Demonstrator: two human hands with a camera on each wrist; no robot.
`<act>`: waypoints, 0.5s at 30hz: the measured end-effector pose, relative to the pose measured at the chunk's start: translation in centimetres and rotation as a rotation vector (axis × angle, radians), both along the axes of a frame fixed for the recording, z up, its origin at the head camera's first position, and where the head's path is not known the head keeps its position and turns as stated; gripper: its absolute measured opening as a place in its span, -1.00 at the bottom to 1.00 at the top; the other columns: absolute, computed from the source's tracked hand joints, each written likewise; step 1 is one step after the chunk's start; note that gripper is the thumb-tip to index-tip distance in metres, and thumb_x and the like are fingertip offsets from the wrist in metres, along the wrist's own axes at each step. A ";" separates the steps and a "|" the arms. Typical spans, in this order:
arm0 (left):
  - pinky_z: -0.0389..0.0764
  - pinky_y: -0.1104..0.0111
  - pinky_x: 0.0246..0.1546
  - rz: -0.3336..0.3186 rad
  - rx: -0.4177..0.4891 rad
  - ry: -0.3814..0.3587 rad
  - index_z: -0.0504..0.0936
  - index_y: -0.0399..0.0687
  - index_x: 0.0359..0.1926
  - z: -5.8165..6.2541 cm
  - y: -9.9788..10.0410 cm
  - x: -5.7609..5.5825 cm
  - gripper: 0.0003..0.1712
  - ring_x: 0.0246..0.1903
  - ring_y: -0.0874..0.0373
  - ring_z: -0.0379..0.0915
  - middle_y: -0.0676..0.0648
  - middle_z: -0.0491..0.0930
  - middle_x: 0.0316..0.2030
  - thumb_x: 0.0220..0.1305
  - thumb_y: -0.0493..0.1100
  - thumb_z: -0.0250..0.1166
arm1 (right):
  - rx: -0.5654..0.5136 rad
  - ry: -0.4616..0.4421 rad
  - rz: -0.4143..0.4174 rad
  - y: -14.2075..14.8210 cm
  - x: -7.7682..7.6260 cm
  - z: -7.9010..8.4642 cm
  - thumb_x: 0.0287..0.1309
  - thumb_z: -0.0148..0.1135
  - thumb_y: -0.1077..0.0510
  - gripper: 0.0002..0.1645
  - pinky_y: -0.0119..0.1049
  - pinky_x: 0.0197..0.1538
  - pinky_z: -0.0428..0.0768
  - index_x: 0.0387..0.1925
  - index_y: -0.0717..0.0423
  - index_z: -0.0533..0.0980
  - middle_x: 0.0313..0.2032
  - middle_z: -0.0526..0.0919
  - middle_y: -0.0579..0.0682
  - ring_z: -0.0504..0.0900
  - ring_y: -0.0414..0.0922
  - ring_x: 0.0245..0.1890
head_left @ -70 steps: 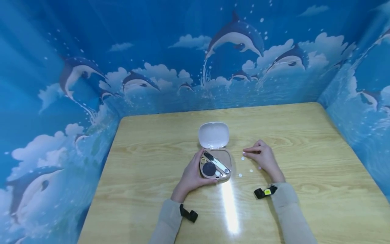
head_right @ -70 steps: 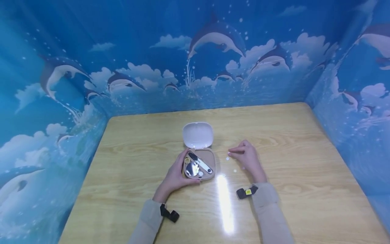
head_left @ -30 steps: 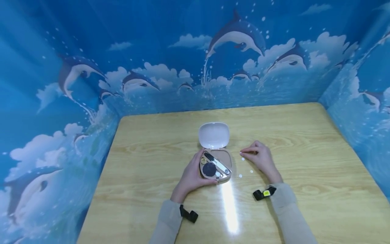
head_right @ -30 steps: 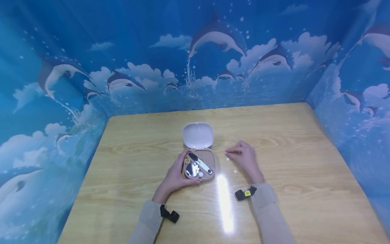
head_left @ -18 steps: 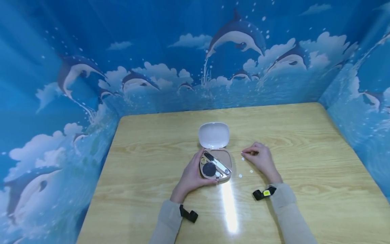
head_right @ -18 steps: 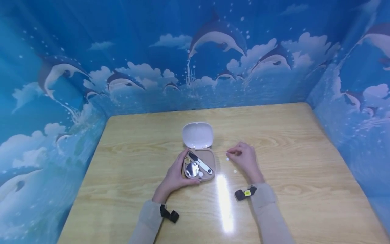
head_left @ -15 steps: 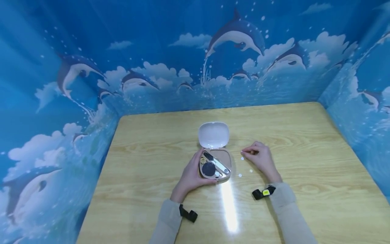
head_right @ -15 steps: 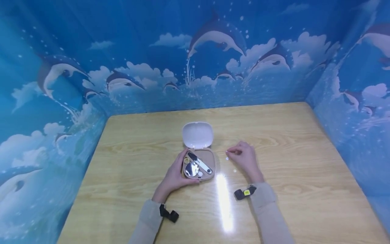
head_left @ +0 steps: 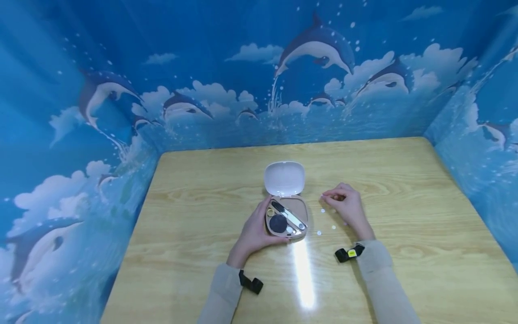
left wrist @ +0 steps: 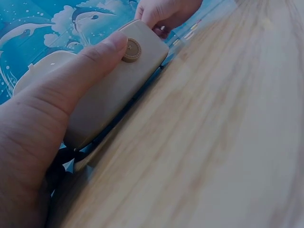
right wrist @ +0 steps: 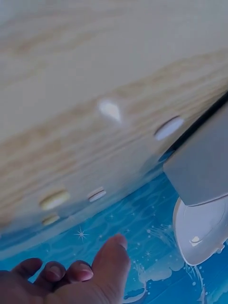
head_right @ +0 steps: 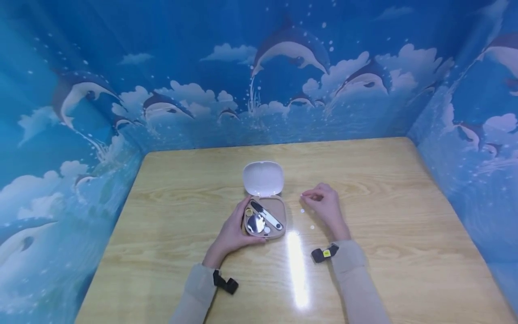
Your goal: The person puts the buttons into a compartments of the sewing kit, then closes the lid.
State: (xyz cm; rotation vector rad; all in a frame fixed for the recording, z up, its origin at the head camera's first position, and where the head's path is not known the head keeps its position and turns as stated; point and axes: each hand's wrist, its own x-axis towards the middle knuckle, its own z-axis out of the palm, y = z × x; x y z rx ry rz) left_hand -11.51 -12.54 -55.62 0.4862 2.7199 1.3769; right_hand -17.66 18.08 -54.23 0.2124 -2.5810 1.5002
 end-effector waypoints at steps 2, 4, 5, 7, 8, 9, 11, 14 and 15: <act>0.19 -0.04 0.40 0.001 -0.001 0.003 -0.20 0.38 0.57 -0.1 0.1 0.0 0.60 0.46 0.02 0.02 0.09 -0.02 0.53 -0.41 0.41 0.62 | -0.003 -0.010 0.000 -0.1 0.0 0.4 0.04 0.51 0.15 -0.87 -0.54 -0.38 0.51 -0.34 0.09 0.74 -0.38 0.55 -0.05 0.47 -0.15 -0.35; 0.20 -0.05 0.39 0.001 -0.002 0.007 -0.20 0.37 0.58 -0.1 0.1 0.0 0.60 0.46 0.00 0.03 0.08 -0.02 0.53 -0.41 0.41 0.62 | 0.000 -0.020 0.003 -0.3 0.0 0.7 0.04 0.52 0.13 -0.87 -0.53 -0.35 0.52 -0.33 0.05 0.74 -0.37 0.55 -0.07 0.47 -0.16 -0.34; 0.20 -0.07 0.39 0.001 0.002 0.009 -0.20 0.36 0.58 -0.1 0.1 0.0 0.61 0.46 -0.01 0.04 0.07 -0.02 0.53 -0.41 0.40 0.63 | -0.001 -0.017 0.010 -0.5 0.0 1.0 0.04 0.51 0.13 -0.86 -0.52 -0.34 0.51 -0.32 0.05 0.74 -0.36 0.55 -0.07 0.46 -0.16 -0.33; 0.20 -0.08 0.38 0.004 0.002 0.011 -0.20 0.36 0.58 -0.1 0.1 0.0 0.61 0.46 -0.02 0.04 0.06 -0.01 0.53 -0.42 0.39 0.64 | -0.005 -0.005 0.020 -0.9 0.0 1.4 0.04 0.52 0.12 -0.86 -0.49 -0.34 0.48 -0.32 0.05 0.74 -0.37 0.55 -0.06 0.44 -0.15 -0.33; 0.21 -0.08 0.38 0.002 0.002 0.011 -0.20 0.36 0.58 -0.1 0.1 0.0 0.61 0.46 -0.03 0.04 0.06 -0.01 0.53 -0.42 0.39 0.64 | -0.010 0.003 0.022 -1.1 0.0 1.6 0.04 0.52 0.13 -0.86 -0.48 -0.34 0.46 -0.33 0.06 0.75 -0.38 0.55 -0.05 0.43 -0.15 -0.33; 0.21 -0.08 0.38 0.001 0.002 0.012 -0.20 0.36 0.58 -0.1 0.2 0.0 0.61 0.46 -0.03 0.05 0.06 -0.01 0.53 -0.42 0.39 0.64 | -0.015 0.017 0.026 -1.3 0.0 1.7 0.03 0.52 0.14 -0.87 -0.47 -0.33 0.45 -0.34 0.07 0.75 -0.39 0.55 -0.04 0.43 -0.15 -0.33; 0.21 -0.09 0.38 -0.001 0.008 0.015 -0.19 0.34 0.58 0.0 0.2 0.0 0.61 0.45 -0.04 0.05 0.05 0.00 0.53 -0.41 0.38 0.64 | -0.027 0.044 0.037 -1.9 0.0 2.1 0.02 0.53 0.17 -0.88 -0.45 -0.33 0.44 -0.35 0.08 0.75 -0.41 0.55 -0.03 0.43 -0.15 -0.34; 0.21 -0.07 0.38 -0.005 0.011 0.018 -0.19 0.33 0.58 0.0 0.3 0.0 0.61 0.45 -0.03 0.06 0.05 0.01 0.53 -0.42 0.38 0.64 | -0.030 0.070 0.051 -2.6 0.0 2.2 0.00 0.54 0.19 -0.89 -0.45 -0.32 0.44 -0.37 0.08 0.75 -0.43 0.56 -0.06 0.43 -0.16 -0.36; 0.21 -0.06 0.39 -0.005 0.009 0.019 -0.19 0.33 0.58 0.0 0.3 0.0 0.61 0.45 -0.02 0.06 0.05 0.01 0.53 -0.42 0.38 0.64 | -0.029 0.077 0.055 -2.8 0.0 2.2 0.00 0.54 0.19 -0.89 -0.44 -0.31 0.44 -0.37 0.08 0.75 -0.43 0.56 -0.06 0.43 -0.17 -0.36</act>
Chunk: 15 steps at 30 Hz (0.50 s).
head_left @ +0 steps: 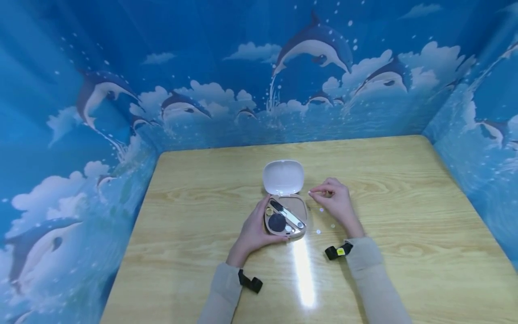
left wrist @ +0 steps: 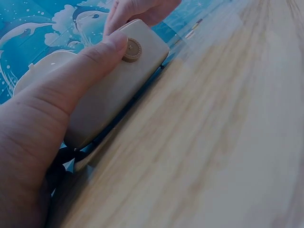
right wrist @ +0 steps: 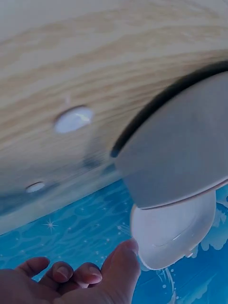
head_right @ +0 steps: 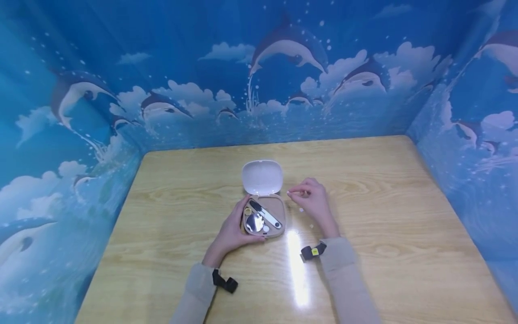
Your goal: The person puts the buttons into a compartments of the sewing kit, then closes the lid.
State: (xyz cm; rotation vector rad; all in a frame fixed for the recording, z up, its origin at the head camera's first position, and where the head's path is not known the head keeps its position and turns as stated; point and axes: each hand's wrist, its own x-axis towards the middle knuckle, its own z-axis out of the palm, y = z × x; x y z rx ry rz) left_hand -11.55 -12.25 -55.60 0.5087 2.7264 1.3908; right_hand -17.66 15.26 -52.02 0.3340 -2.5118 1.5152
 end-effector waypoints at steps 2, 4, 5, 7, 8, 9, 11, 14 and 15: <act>0.21 -0.05 0.39 0.001 0.003 -0.001 -0.19 0.34 0.58 0.0 0.0 0.0 0.61 0.45 -0.01 0.06 0.06 0.01 0.53 -0.41 0.38 0.64 | -0.009 0.004 0.014 -0.6 0.0 0.1 -0.01 0.54 0.19 -0.89 -0.42 -0.30 0.45 -0.38 0.07 0.75 -0.43 0.55 -0.08 0.43 -0.17 -0.36; 0.20 -0.04 0.39 0.002 -0.001 0.000 -0.19 0.33 0.58 0.0 -0.1 0.0 0.60 0.45 0.01 0.05 0.07 0.01 0.53 -0.41 0.39 0.64 | -0.013 0.007 0.030 -1.3 0.1 0.1 -0.03 0.54 0.19 -0.89 -0.39 -0.29 0.44 -0.38 0.07 0.75 -0.45 0.54 -0.08 0.43 -0.16 -0.37; 0.20 -0.04 0.40 0.001 -0.002 -0.003 -0.19 0.33 0.58 0.0 -0.1 0.0 0.60 0.45 0.01 0.05 0.07 0.00 0.53 -0.41 0.39 0.63 | -0.014 0.011 0.038 -1.7 0.1 0.1 -0.03 0.55 0.20 -0.89 -0.38 -0.30 0.43 -0.39 0.07 0.75 -0.47 0.54 -0.08 0.42 -0.15 -0.37; 0.20 -0.04 0.40 0.002 -0.006 -0.007 -0.19 0.33 0.58 0.0 -0.2 0.0 0.59 0.46 0.01 0.04 0.07 -0.01 0.53 -0.40 0.40 0.62 | -0.023 0.008 0.057 -2.4 0.2 0.2 -0.05 0.55 0.21 -0.88 -0.36 -0.30 0.43 -0.39 0.06 0.76 -0.48 0.54 -0.09 0.42 -0.14 -0.38; 0.20 -0.05 0.39 0.002 -0.006 -0.008 -0.19 0.32 0.58 0.1 -0.2 0.0 0.59 0.46 0.00 0.05 0.07 -0.01 0.53 -0.40 0.40 0.62 | -0.019 0.006 0.066 -2.8 0.3 0.2 -0.05 0.55 0.21 -0.88 -0.35 -0.30 0.43 -0.39 0.05 0.76 -0.48 0.54 -0.09 0.42 -0.14 -0.38; 0.21 -0.05 0.39 0.004 -0.007 -0.009 -0.18 0.32 0.58 0.1 -0.2 0.1 0.59 0.46 0.00 0.05 0.07 0.00 0.53 -0.40 0.41 0.62 | -0.012 0.003 0.076 -3.1 0.3 0.2 -0.05 0.55 0.21 -0.88 -0.35 -0.30 0.43 -0.39 0.04 0.76 -0.49 0.54 -0.10 0.42 -0.14 -0.38; 0.21 -0.05 0.39 0.005 -0.010 -0.011 -0.19 0.32 0.58 0.1 -0.2 0.1 0.59 0.45 0.00 0.05 0.06 0.00 0.53 -0.39 0.41 0.62 | -0.002 -0.010 0.093 -3.8 0.4 0.2 -0.05 0.55 0.20 -0.88 -0.33 -0.29 0.45 -0.39 0.03 0.76 -0.47 0.55 -0.11 0.43 -0.14 -0.36; 0.20 -0.02 0.40 0.006 -0.010 -0.016 -0.19 0.33 0.58 0.1 -0.2 0.0 0.59 0.45 0.02 0.05 0.07 0.00 0.53 -0.39 0.41 0.61 | 0.020 -0.041 0.105 -4.6 0.5 0.2 -0.05 0.56 0.16 -0.88 -0.29 -0.24 0.48 -0.40 0.02 0.75 -0.43 0.57 -0.11 0.45 -0.13 -0.34; 0.20 -0.02 0.40 0.007 -0.013 -0.020 -0.19 0.33 0.58 0.1 -0.2 0.0 0.59 0.46 0.03 0.04 0.07 0.00 0.53 -0.39 0.41 0.61 | 0.028 -0.058 0.107 -4.9 0.5 0.2 -0.05 0.56 0.15 -0.87 -0.28 -0.22 0.48 -0.39 0.01 0.75 -0.42 0.58 -0.11 0.45 -0.13 -0.32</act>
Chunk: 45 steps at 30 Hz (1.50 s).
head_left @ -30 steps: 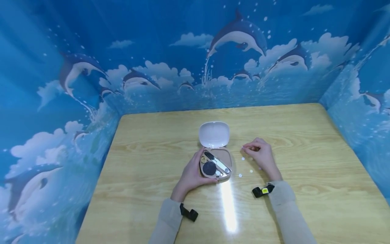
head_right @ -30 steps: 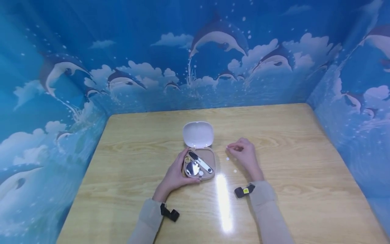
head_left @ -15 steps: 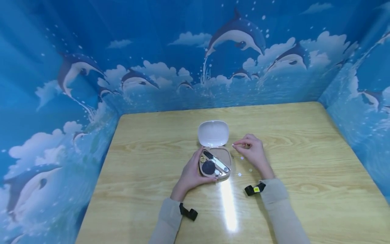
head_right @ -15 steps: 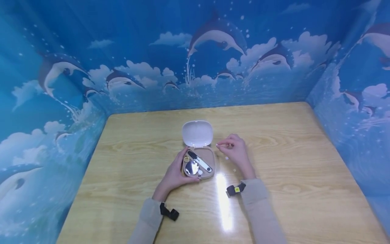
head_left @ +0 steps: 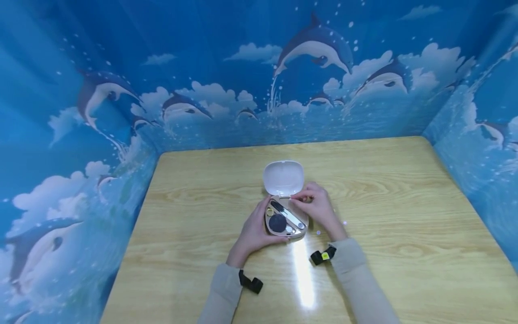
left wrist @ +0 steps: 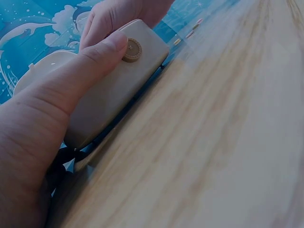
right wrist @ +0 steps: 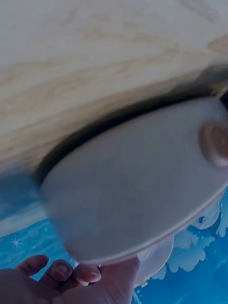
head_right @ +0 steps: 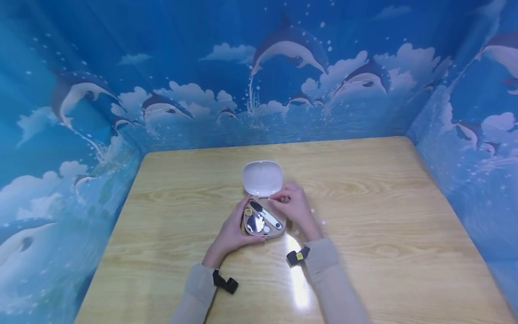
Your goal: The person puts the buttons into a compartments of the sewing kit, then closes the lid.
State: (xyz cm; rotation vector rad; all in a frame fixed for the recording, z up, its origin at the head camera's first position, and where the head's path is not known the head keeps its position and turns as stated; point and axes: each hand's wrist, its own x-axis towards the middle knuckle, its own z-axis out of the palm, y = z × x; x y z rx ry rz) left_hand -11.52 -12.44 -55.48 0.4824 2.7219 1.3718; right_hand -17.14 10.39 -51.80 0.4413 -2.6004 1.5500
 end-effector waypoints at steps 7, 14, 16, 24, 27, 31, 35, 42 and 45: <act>0.20 -0.01 0.40 -0.001 0.003 -0.010 -0.20 0.34 0.58 0.1 0.0 0.0 0.58 0.46 0.02 0.04 0.07 -0.01 0.53 -0.37 0.39 0.62 | 0.070 0.001 0.011 -0.8 -0.1 -0.5 -0.07 0.57 0.10 -0.86 -0.21 -0.16 0.41 -0.39 -0.04 0.76 -0.46 0.57 -0.16 0.42 -0.13 -0.32; 0.21 -0.02 0.40 -0.005 0.003 -0.005 -0.21 0.34 0.58 0.0 0.0 0.0 0.59 0.45 0.01 0.05 0.06 0.00 0.53 -0.38 0.41 0.61 | 0.139 0.075 0.019 -1.1 -0.1 -0.8 -0.06 0.57 0.13 -0.89 -0.22 -0.12 0.34 -0.42 -0.03 0.76 -0.51 0.50 -0.21 0.38 -0.15 -0.33; 0.21 -0.02 0.40 -0.007 -0.002 -0.007 -0.22 0.34 0.58 0.0 0.0 0.0 0.59 0.45 0.01 0.05 0.07 0.00 0.53 -0.38 0.42 0.61 | 0.137 0.078 0.019 -1.2 0.0 -0.7 -0.06 0.56 0.15 -0.89 -0.23 -0.14 0.34 -0.42 -0.02 0.76 -0.51 0.49 -0.20 0.37 -0.15 -0.34; 0.21 -0.04 0.40 -0.006 -0.005 0.002 -0.20 0.30 0.59 -0.2 0.0 0.1 0.59 0.45 -0.02 0.05 0.03 0.00 0.53 -0.37 0.41 0.61 | 0.109 0.114 0.030 -1.2 0.0 -0.9 -0.07 0.57 0.17 -0.88 -0.25 -0.18 0.36 -0.40 -0.01 0.76 -0.51 0.50 -0.20 0.39 -0.16 -0.35; 0.20 -0.01 0.41 -0.006 -0.005 -0.008 -0.21 0.33 0.58 -0.3 0.0 0.0 0.58 0.46 0.01 0.04 0.06 -0.01 0.53 -0.36 0.41 0.60 | 0.085 0.117 0.035 -1.0 0.0 -1.1 -0.06 0.57 0.15 -0.86 -0.26 -0.22 0.39 -0.38 -0.01 0.76 -0.50 0.51 -0.20 0.40 -0.17 -0.35; 0.20 -0.02 0.41 -0.007 0.001 -0.004 -0.20 0.32 0.58 -0.2 0.0 0.1 0.58 0.45 0.00 0.05 0.05 -0.01 0.53 -0.36 0.39 0.62 | 0.022 0.057 0.036 -0.6 0.1 -0.7 -0.06 0.58 0.11 -0.83 -0.30 -0.23 0.45 -0.34 -0.04 0.76 -0.43 0.57 -0.19 0.44 -0.17 -0.34; 0.20 -0.04 0.40 -0.014 -0.001 0.023 -0.19 0.26 0.59 -0.1 -0.1 0.1 0.59 0.45 -0.03 0.06 0.01 0.01 0.53 -0.36 0.37 0.63 | -0.093 -0.015 0.048 -0.1 0.4 0.4 -0.07 0.58 0.13 -0.77 -0.33 -0.21 0.48 -0.29 0.03 0.75 -0.36 0.59 -0.06 0.46 -0.11 -0.30; 0.19 -0.02 0.41 -0.014 -0.010 0.036 -0.19 0.25 0.59 -0.1 -0.1 0.0 0.60 0.45 -0.01 0.05 0.02 0.01 0.53 -0.37 0.38 0.63 | -0.172 -0.021 0.044 1.4 0.3 2.1 -0.01 0.53 0.24 -0.75 -0.38 -0.20 0.43 -0.21 0.15 0.73 -0.35 0.56 0.18 0.41 -0.06 -0.32; 0.18 -0.01 0.41 -0.012 -0.009 0.031 -0.18 0.27 0.59 -0.1 -0.1 0.0 0.59 0.46 0.00 0.04 0.03 0.01 0.53 -0.37 0.38 0.63 | -0.179 -0.004 0.033 2.2 0.6 3.2 0.05 0.46 0.34 -0.76 -0.36 -0.23 0.41 -0.18 0.25 0.71 -0.40 0.52 0.15 0.39 -0.10 -0.35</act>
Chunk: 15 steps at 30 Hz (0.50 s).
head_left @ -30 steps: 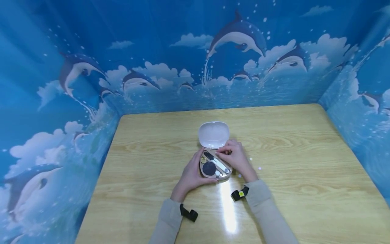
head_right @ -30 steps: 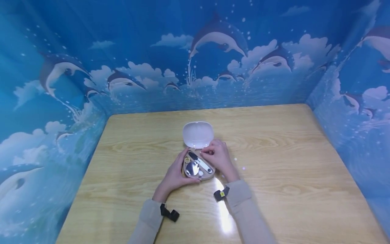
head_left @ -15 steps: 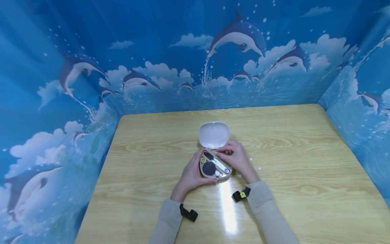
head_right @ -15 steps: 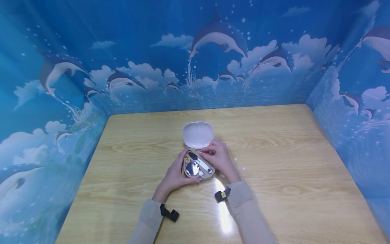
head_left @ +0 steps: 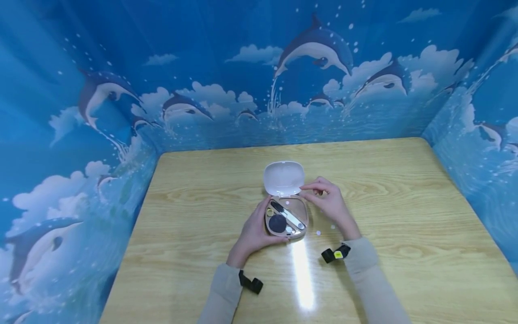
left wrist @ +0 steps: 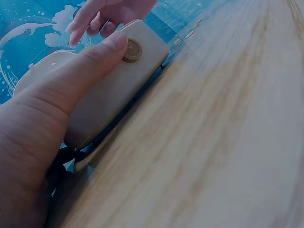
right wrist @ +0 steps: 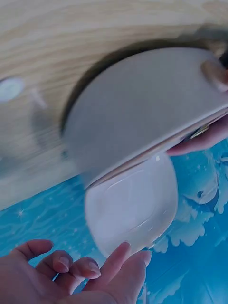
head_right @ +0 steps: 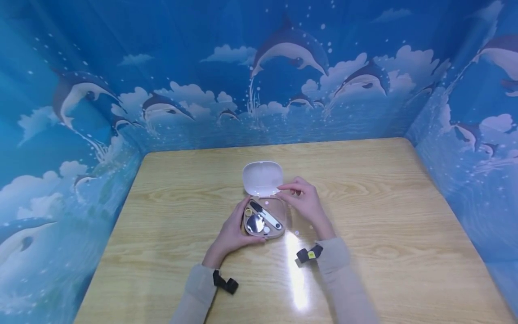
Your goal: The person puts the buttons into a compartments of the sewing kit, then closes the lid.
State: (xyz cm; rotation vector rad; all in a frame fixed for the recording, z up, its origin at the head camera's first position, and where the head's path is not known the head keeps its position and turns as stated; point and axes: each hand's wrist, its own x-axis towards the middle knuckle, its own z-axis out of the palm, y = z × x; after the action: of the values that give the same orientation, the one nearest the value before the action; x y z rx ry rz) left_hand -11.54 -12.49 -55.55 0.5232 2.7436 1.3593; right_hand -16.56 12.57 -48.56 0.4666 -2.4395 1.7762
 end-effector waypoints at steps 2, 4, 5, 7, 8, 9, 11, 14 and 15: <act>0.17 -0.01 0.42 0.003 0.001 -0.003 -0.18 0.28 0.59 0.0 0.0 0.0 0.59 0.46 0.00 0.04 0.04 0.01 0.53 -0.38 0.38 0.63 | 0.001 0.011 0.000 0.5 0.3 1.1 0.08 0.42 0.37 -0.75 -0.34 -0.24 0.39 -0.14 0.32 0.68 -0.43 0.47 0.11 0.36 -0.12 -0.38; 0.18 -0.02 0.41 0.006 0.005 -0.005 -0.17 0.29 0.58 0.0 -0.1 0.0 0.59 0.46 0.00 0.04 0.04 0.01 0.53 -0.38 0.38 0.63 | 0.010 0.009 0.001 1.1 0.7 2.1 0.10 0.39 0.38 -0.72 -0.32 -0.25 0.37 -0.10 0.37 0.66 -0.44 0.42 0.10 0.33 -0.13 -0.39; 0.18 -0.02 0.41 0.007 0.004 -0.008 -0.17 0.29 0.58 0.0 -0.1 0.1 0.59 0.46 0.00 0.03 0.04 0.01 0.53 -0.39 0.38 0.63 | 0.020 0.009 -0.001 1.5 0.9 2.5 0.11 0.39 0.38 -0.70 -0.31 -0.26 0.35 -0.08 0.38 0.65 -0.45 0.40 0.10 0.31 -0.13 -0.39; 0.18 -0.02 0.41 0.007 0.000 -0.011 -0.17 0.29 0.58 0.0 -0.1 0.1 0.59 0.46 0.00 0.03 0.04 0.00 0.53 -0.39 0.38 0.63 | 0.034 -0.006 -0.009 2.3 1.2 2.8 0.12 0.39 0.36 -0.67 -0.29 -0.26 0.32 -0.05 0.38 0.64 -0.45 0.35 0.13 0.27 -0.12 -0.39; 0.17 -0.02 0.41 0.006 -0.004 -0.012 -0.18 0.29 0.58 -0.1 -0.1 0.1 0.59 0.46 0.00 0.03 0.04 0.00 0.53 -0.38 0.38 0.63 | 0.039 -0.016 -0.014 2.7 1.3 2.9 0.12 0.39 0.35 -0.66 -0.29 -0.27 0.30 -0.03 0.38 0.63 -0.44 0.33 0.16 0.26 -0.10 -0.38; 0.17 -0.02 0.41 0.005 -0.008 -0.013 -0.18 0.30 0.58 -0.1 -0.1 0.1 0.59 0.46 0.00 0.02 0.05 -0.01 0.53 -0.38 0.38 0.63 | 0.045 -0.024 -0.019 3.1 1.4 2.9 0.12 0.39 0.35 -0.65 -0.28 -0.28 0.29 -0.02 0.37 0.63 -0.43 0.31 0.20 0.25 -0.09 -0.38; 0.17 -0.02 0.42 0.007 -0.007 -0.016 -0.19 0.30 0.58 0.0 -0.1 0.1 0.59 0.47 0.00 0.02 0.05 -0.02 0.54 -0.38 0.37 0.63 | 0.054 -0.040 -0.025 3.9 1.4 2.8 0.12 0.40 0.34 -0.62 -0.27 -0.28 0.28 0.01 0.36 0.62 -0.42 0.26 0.26 0.22 -0.07 -0.37; 0.17 -0.03 0.41 0.008 -0.005 -0.013 -0.18 0.31 0.58 0.0 0.0 0.1 0.58 0.46 0.00 0.02 0.05 -0.01 0.53 -0.38 0.37 0.64 | 0.071 -0.068 -0.036 5.0 1.5 2.4 0.13 0.41 0.30 -0.59 -0.28 -0.28 0.29 0.04 0.32 0.62 -0.41 0.23 0.29 0.21 -0.04 -0.37; 0.17 -0.04 0.41 0.009 -0.003 -0.013 -0.18 0.31 0.58 0.0 0.0 0.1 0.58 0.46 0.00 0.02 0.05 -0.01 0.53 -0.38 0.37 0.64 | 0.081 -0.079 -0.042 5.4 1.6 2.2 0.13 0.42 0.28 -0.58 -0.28 -0.29 0.29 0.05 0.31 0.62 -0.41 0.23 0.28 0.21 -0.06 -0.37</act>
State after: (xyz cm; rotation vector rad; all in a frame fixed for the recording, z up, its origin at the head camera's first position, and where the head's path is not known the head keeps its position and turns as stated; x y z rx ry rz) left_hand -11.45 -12.45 -55.51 0.5000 2.7406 1.3560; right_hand -14.94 17.93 -46.36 0.3559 -2.5622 1.7168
